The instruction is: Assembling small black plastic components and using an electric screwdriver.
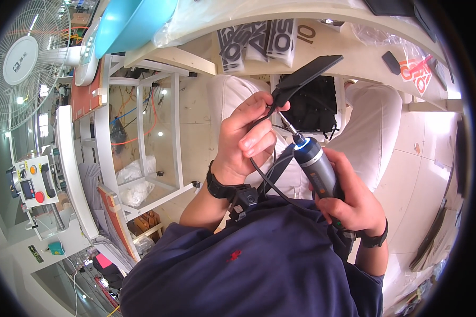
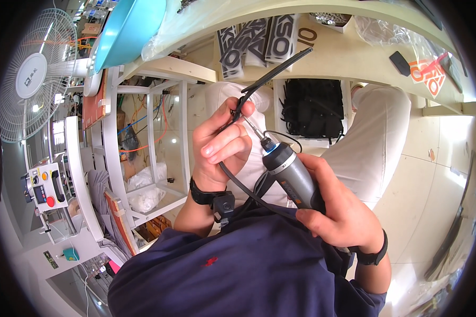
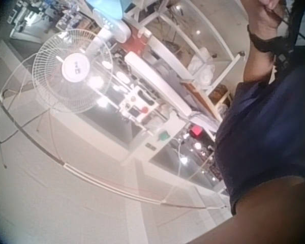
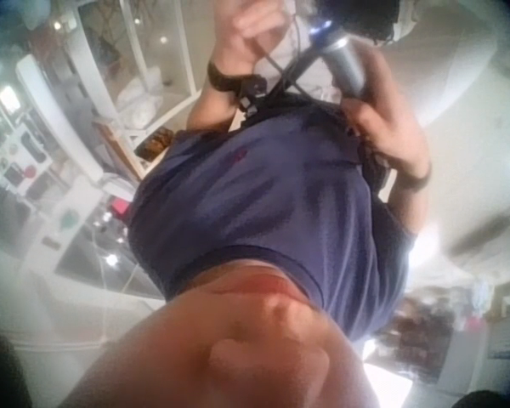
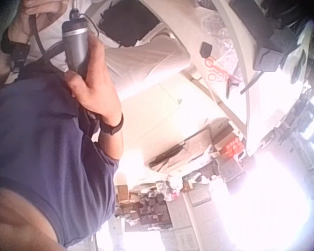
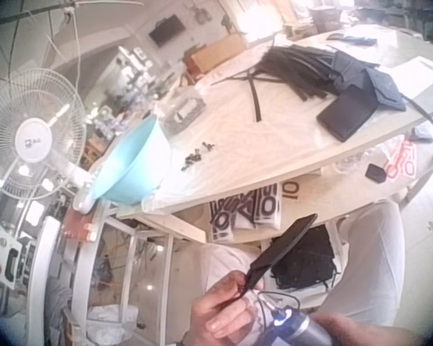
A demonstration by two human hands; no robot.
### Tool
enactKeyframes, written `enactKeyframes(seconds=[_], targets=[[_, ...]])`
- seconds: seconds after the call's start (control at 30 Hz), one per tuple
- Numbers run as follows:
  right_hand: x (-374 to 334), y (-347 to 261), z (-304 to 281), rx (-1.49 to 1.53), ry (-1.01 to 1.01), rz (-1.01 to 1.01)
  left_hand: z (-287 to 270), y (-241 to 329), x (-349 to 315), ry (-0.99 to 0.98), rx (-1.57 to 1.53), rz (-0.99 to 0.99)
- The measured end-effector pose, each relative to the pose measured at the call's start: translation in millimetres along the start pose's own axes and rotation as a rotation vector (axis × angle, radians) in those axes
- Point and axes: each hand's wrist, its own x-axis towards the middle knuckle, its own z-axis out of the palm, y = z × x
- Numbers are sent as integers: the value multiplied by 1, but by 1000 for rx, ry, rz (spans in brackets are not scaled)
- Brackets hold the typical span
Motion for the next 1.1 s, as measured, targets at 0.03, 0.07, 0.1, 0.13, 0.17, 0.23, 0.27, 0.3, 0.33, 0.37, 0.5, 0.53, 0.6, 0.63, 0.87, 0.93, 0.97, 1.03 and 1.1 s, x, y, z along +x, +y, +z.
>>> enactKeyframes(seconds=[0.03,0.07,0.1,0.13,0.17,0.23,0.27,0.3,0.33,0.37,0.5,0.53,0.6,0.63,0.87,0.93,0.97,1.03,1.1], targets=[[0,-1,0,18,14,18,1,-1,0,27,10,9],[0,-1,-1,35,28,36,2,-2,0,54,21,18],[1,0,-1,35,29,36,2,-2,0,54,20,17],[2,2,-1,21,24,18,1,-3,0,46,26,20],[2,3,-1,8,18,0,1,-3,0,38,32,22],[2,3,-2,-12,19,0,2,-3,1,39,40,16],[3,3,-2,-32,21,-1,3,-2,1,38,49,9],[2,3,-2,-32,19,0,3,-2,1,39,49,10],[2,5,-3,-44,20,-21,2,-2,1,59,66,10],[1,6,-3,-56,21,-42,2,-2,1,79,82,10],[1,9,-6,-107,11,-87,1,-2,1,74,75,9],[1,7,-7,-149,7,-81,1,-1,1,91,94,4],[0,3,-8,-191,2,-74,1,3,0,109,112,0],[0,-1,-7,-305,23,-109,0,5,-1,118,143,-34],[-2,-18,5,-625,154,-59,8,6,0,313,131,-70],[0,-18,9,-666,174,-86,8,5,0,328,115,-61],[1,-17,10,-710,194,-115,8,4,0,341,99,-51],[3,-14,14,-740,227,-107,5,3,0,334,51,-23],[5,-12,19,-770,259,-100,4,2,1,327,4,8]])
